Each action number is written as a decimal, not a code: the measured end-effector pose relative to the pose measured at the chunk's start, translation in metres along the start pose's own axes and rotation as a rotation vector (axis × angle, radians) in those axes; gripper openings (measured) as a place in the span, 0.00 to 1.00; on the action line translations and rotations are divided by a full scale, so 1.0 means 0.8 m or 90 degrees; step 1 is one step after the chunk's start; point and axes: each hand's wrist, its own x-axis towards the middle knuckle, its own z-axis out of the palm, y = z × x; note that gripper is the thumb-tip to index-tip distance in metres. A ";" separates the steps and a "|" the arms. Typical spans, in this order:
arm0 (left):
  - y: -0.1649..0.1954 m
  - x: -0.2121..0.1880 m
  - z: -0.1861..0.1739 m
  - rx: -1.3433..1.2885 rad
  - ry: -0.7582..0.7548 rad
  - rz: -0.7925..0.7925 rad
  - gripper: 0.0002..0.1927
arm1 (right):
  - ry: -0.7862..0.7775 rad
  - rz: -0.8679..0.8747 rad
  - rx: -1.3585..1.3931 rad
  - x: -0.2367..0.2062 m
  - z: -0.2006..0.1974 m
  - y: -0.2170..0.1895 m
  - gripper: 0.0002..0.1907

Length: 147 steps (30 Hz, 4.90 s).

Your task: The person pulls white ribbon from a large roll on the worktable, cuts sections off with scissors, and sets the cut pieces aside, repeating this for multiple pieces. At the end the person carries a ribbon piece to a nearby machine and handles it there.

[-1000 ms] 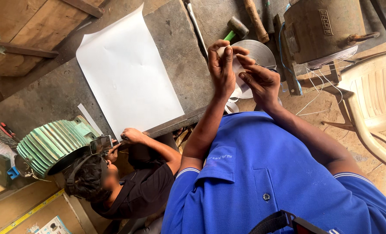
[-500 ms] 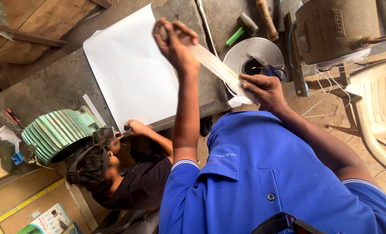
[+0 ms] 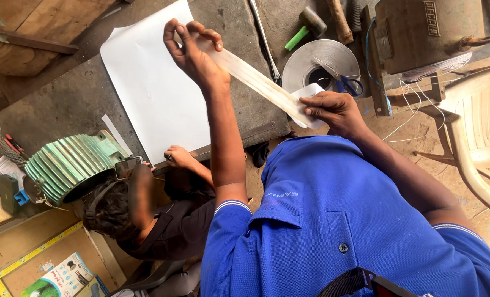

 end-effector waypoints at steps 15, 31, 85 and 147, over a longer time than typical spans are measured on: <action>0.008 -0.002 -0.017 0.025 0.016 -0.007 0.16 | -0.003 0.070 0.069 -0.012 -0.009 0.003 0.11; -0.035 -0.147 0.015 0.650 -0.950 -0.170 0.17 | -0.064 -0.100 -0.305 -0.002 -0.037 -0.015 0.08; -0.078 -0.086 -0.001 0.342 -0.489 -0.361 0.15 | -0.077 0.183 0.150 -0.035 -0.020 0.061 0.50; -0.059 -0.115 0.025 0.402 -0.512 -0.347 0.14 | -0.003 0.179 0.171 -0.034 -0.015 0.043 0.39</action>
